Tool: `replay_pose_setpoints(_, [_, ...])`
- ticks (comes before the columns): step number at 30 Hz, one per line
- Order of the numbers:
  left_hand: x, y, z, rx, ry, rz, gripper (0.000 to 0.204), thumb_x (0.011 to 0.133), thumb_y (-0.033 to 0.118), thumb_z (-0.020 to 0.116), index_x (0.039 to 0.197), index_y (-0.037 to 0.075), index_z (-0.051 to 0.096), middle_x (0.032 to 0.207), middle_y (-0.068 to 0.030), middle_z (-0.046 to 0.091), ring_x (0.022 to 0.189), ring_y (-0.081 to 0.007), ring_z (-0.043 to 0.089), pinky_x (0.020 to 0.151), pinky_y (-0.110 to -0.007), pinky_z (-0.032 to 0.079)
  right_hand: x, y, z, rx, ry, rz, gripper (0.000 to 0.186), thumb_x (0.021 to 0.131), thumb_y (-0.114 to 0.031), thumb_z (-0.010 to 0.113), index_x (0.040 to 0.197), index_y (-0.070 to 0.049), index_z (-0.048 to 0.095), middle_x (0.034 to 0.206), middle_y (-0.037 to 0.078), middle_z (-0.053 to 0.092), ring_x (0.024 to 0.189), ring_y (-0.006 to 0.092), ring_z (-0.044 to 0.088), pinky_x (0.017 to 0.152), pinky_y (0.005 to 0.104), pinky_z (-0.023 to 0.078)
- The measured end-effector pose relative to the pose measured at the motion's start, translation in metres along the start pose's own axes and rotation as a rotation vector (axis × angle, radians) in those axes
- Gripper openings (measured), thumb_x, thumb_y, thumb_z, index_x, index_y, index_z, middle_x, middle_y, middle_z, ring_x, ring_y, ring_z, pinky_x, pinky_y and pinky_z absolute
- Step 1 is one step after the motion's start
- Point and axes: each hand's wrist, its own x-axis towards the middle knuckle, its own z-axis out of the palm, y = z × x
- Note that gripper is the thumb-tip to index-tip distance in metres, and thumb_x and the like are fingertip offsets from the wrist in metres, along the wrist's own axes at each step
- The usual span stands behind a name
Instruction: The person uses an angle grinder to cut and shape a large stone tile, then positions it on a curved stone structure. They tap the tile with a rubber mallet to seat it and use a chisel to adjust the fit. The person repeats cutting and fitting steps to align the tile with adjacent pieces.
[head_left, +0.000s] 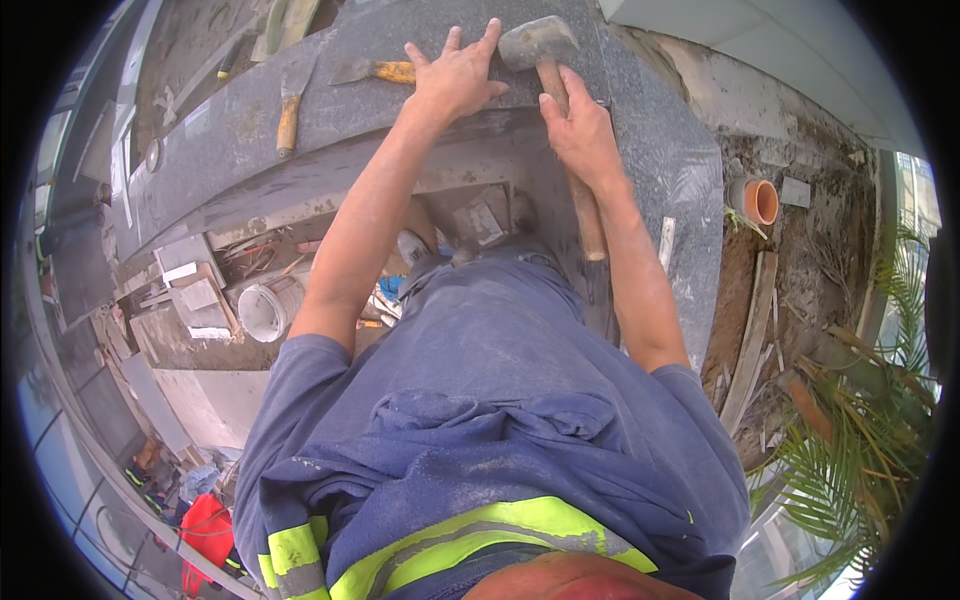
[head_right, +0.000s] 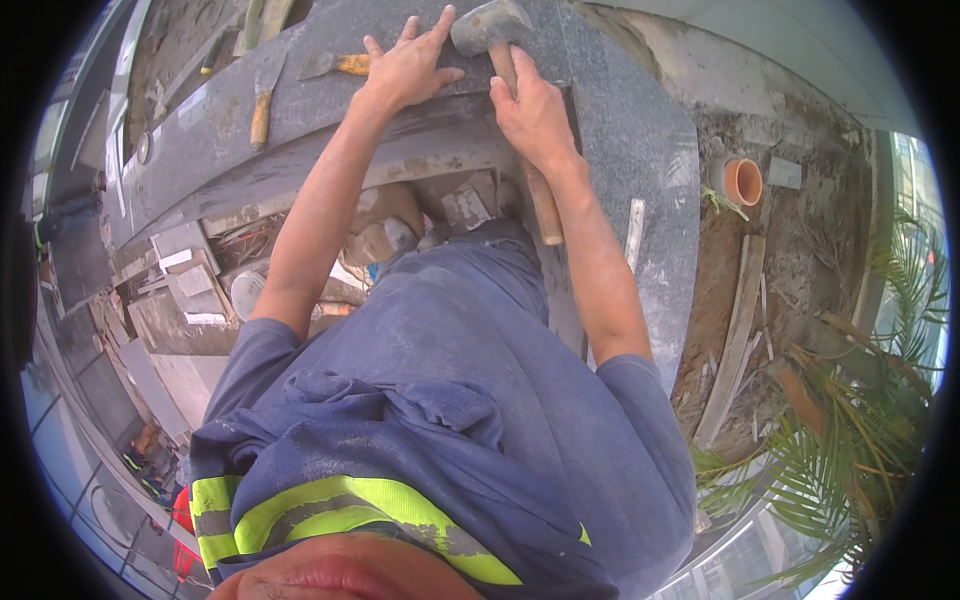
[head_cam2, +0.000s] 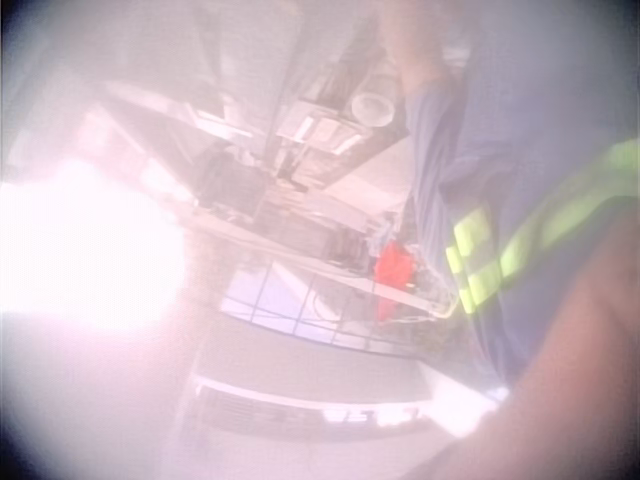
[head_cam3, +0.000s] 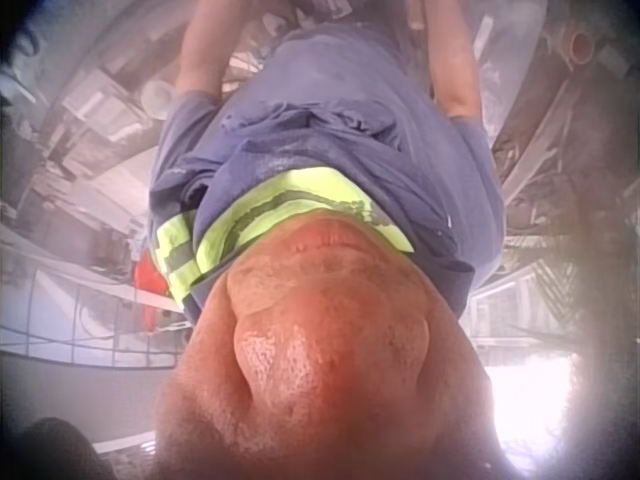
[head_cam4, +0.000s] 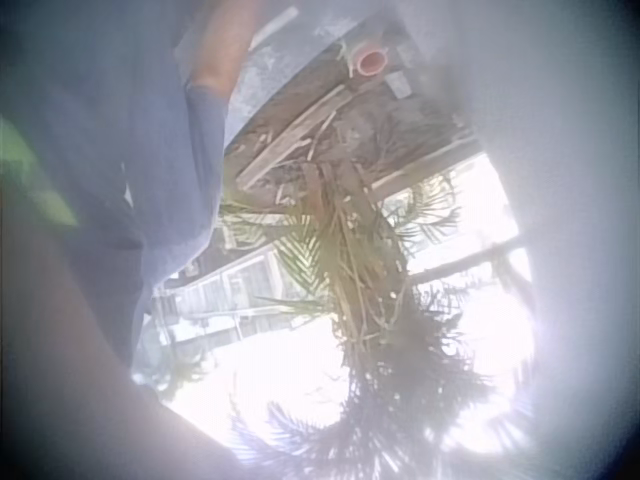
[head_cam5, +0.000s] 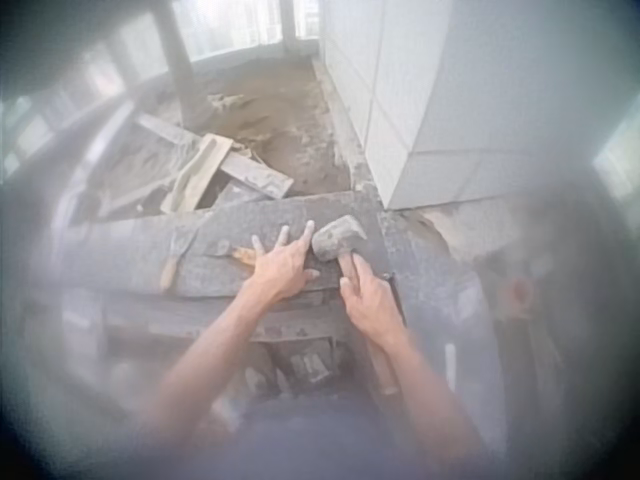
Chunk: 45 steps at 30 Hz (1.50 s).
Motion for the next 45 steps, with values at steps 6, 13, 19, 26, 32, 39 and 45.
replay_pose_setpoints(6, [0.002,-0.005,0.011,0.022,0.058,-0.005,0.109,0.099,0.047,0.082,0.181,0.017,0.016,0.17,-0.0071,0.057,0.169,-0.0375,0.033,0.124,-0.091,0.015,-0.003,-0.031,-0.012,0.092,0.005,-0.013,0.06,0.108,-0.025,0.066,0.16,0.001,0.053,0.126,0.034,0.076,0.12,0.0531,0.073,0.103,0.0528,0.059])
replay_pose_setpoints(13, [-0.002,-0.001,-0.005,-0.01,-0.038,-0.015,0.111,0.1,0.048,0.081,0.181,0.014,0.013,0.171,-0.0078,0.055,0.169,-0.0376,0.033,0.125,-0.09,0.014,-0.006,-0.022,-0.014,0.062,-0.095,0.062,0.06,0.107,-0.025,0.066,0.16,0.0,0.053,0.128,0.035,0.075,0.123,0.0524,0.072,0.105,0.0535,0.057])
replay_pose_setpoints(19, [-0.001,0.001,-0.005,0.006,-0.036,-0.02,0.112,0.099,0.047,0.082,0.181,0.012,0.013,0.172,-0.0075,0.054,0.169,-0.0365,0.033,0.125,-0.09,0.015,-0.007,-0.012,-0.003,0.078,0.005,-0.055,0.059,0.107,-0.025,0.066,0.16,-0.001,0.054,0.128,0.035,0.075,0.123,0.0527,0.071,0.105,0.0534,0.057])
replay_pose_setpoints(26, [0.001,0.002,-0.007,0.023,-0.064,-0.022,0.112,0.099,0.047,0.082,0.181,0.013,0.013,0.176,-0.0039,0.05,0.168,-0.0391,0.034,0.123,-0.09,0.02,-0.008,-0.027,-0.017,0.116,-0.058,0.017,0.06,0.108,-0.026,0.065,0.161,0.002,0.053,0.131,0.035,0.074,0.125,0.0517,0.071,0.107,0.0533,0.056])
replay_pose_setpoints(32, [0.001,-0.001,-0.005,0.013,-0.032,0.002,0.109,0.099,0.043,0.082,0.181,0.015,0.016,0.173,-0.0036,0.054,0.168,-0.0381,0.035,0.124,-0.09,0.019,-0.017,-0.006,-0.003,0.022,-0.063,-0.031,0.062,0.11,-0.026,0.066,0.164,-0.002,0.05,0.138,0.031,0.073,0.129,0.0516,0.07,0.11,0.0499,0.055])
replay_pose_setpoints(39, [-0.004,0.006,-0.013,0.134,-0.104,0.028,0.078,0.105,0.038,0.075,0.174,0.038,0.04,0.182,-0.0015,0.038,0.17,-0.0364,0.028,0.127,-0.09,0.018,-0.063,-0.026,-0.057,0.053,0.025,0.14,0.063,0.107,-0.029,0.071,0.161,-0.001,0.055,0.119,0.026,0.08,0.098,0.0355,0.08,0.092,0.0431,0.061])
replay_pose_setpoints(45, [-0.007,0.026,-0.022,0.266,-0.14,0.19,0.069,0.11,0.019,0.064,0.17,0.049,0.046,0.184,-0.0084,0.033,0.171,-0.0378,0.026,0.128,-0.089,0.019,-0.091,0.003,-0.111,0.022,0.129,0.4,0.065,0.107,-0.03,0.071,0.162,0.002,0.055,0.09,0.023,0.078,0.074,0.0258,0.076,0.077,0.0412,0.06])
